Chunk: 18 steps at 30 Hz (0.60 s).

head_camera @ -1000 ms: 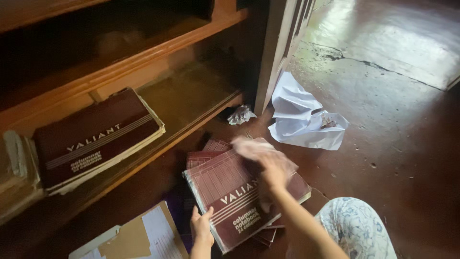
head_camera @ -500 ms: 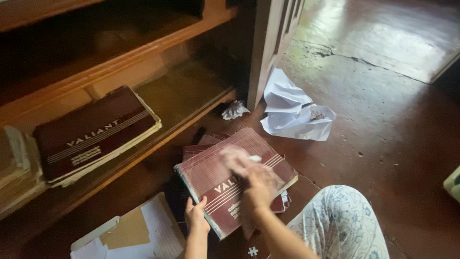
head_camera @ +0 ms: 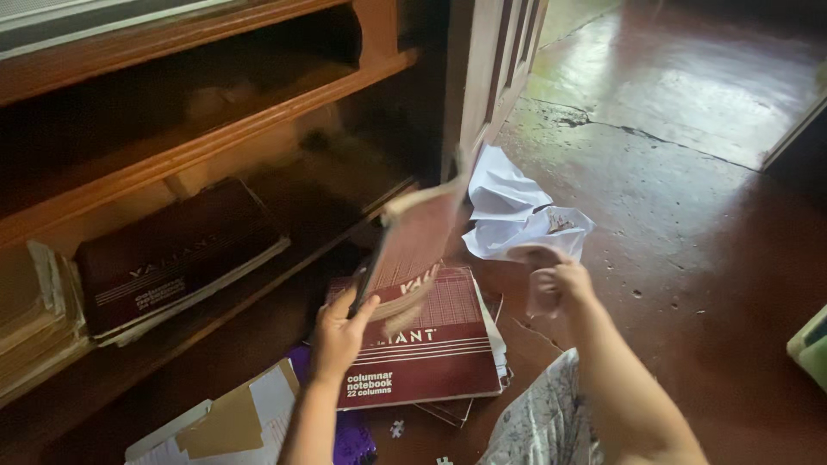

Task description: The person sits on the floor and wipes the covers of several red columnar notebooks with a cloth, then places them on a wooden shelf. The person also flips through a yellow folder containing printed sheets and handles a purple notebook and blue binders, placing them on the shelf.

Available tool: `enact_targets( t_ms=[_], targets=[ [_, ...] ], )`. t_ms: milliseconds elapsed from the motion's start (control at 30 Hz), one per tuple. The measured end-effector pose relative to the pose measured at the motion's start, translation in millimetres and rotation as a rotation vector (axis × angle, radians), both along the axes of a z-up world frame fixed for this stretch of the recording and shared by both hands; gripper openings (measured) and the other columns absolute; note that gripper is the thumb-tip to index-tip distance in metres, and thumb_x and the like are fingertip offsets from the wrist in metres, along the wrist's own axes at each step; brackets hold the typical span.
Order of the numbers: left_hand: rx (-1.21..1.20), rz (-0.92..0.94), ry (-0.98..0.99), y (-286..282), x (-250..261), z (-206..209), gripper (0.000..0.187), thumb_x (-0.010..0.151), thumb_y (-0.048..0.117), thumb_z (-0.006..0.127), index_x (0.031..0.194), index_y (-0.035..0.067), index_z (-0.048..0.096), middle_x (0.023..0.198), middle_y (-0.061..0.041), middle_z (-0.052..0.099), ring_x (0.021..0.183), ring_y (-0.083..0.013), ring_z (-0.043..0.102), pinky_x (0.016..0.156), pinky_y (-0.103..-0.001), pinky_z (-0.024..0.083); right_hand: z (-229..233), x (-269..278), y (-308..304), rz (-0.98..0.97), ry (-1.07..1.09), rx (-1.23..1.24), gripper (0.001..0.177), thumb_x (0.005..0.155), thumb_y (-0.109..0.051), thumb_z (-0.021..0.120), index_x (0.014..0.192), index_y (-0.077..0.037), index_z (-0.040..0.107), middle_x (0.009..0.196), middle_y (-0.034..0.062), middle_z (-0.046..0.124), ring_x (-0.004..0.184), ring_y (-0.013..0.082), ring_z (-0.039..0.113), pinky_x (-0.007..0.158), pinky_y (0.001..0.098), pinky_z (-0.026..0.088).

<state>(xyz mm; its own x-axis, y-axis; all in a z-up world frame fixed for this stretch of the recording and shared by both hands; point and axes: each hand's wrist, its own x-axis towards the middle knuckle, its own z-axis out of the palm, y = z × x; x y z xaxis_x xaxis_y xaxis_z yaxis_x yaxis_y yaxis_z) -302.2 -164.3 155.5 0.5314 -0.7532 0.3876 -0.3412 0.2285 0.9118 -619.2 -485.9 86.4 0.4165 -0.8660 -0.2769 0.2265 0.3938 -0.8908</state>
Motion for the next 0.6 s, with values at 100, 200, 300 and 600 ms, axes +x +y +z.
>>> enact_targets(
  t_ms=[100,200,300,600],
  targets=[
    [-0.155,-0.291,-0.114,-3.9,26.5,-25.6,0.024,0.101,0.013,0.067,0.123,0.021,0.075,0.133,-0.006,0.074,0.132,-0.0207,0.065,0.115,-0.038,0.046,49.9,-15.2,23.3,0.074,-0.190,-0.099,0.070,0.082,0.018,0.029,0.141,-0.004,0.060,0.075,-0.0024,0.056,0.040,0.0017,0.037,0.031,0.0221,0.026],
    [0.242,0.217,-0.784,12.7,37.3,-92.3,0.036,0.074,0.005,0.075,0.096,0.032,0.084,0.143,0.002,0.060,0.142,-0.0294,0.045,0.116,-0.044,0.034,79.6,-18.4,53.8,0.151,-0.281,-0.214,0.083,0.073,0.020,0.029,0.146,-0.007,0.056,0.113,0.0044,0.072,0.040,0.0006,0.039,0.033,0.0203,0.030],
    [0.335,0.718,-0.764,25.5,32.3,-163.8,0.027,0.072,0.025,0.080,0.090,0.044,0.076,0.156,-0.010,0.044,0.136,-0.0327,0.045,0.112,-0.044,0.039,85.6,-0.2,66.8,0.226,-0.303,-0.440,0.087,0.064,0.019,0.031,0.143,-0.002,0.060,0.138,0.0087,0.069,0.072,0.0067,0.055,0.063,0.0219,0.043],
    [-0.032,0.406,1.426,23.9,-8.4,-185.8,0.060,0.097,0.008,0.057,0.149,0.030,0.037,0.142,-0.015,0.053,0.109,-0.0280,0.057,0.089,-0.048,0.050,-28.4,158.1,86.5,0.322,1.113,-1.095,0.076,0.074,0.010,0.035,0.146,-0.005,0.054,0.148,0.0108,0.059,0.136,0.0200,0.054,0.118,0.0307,0.039]
  ],
)
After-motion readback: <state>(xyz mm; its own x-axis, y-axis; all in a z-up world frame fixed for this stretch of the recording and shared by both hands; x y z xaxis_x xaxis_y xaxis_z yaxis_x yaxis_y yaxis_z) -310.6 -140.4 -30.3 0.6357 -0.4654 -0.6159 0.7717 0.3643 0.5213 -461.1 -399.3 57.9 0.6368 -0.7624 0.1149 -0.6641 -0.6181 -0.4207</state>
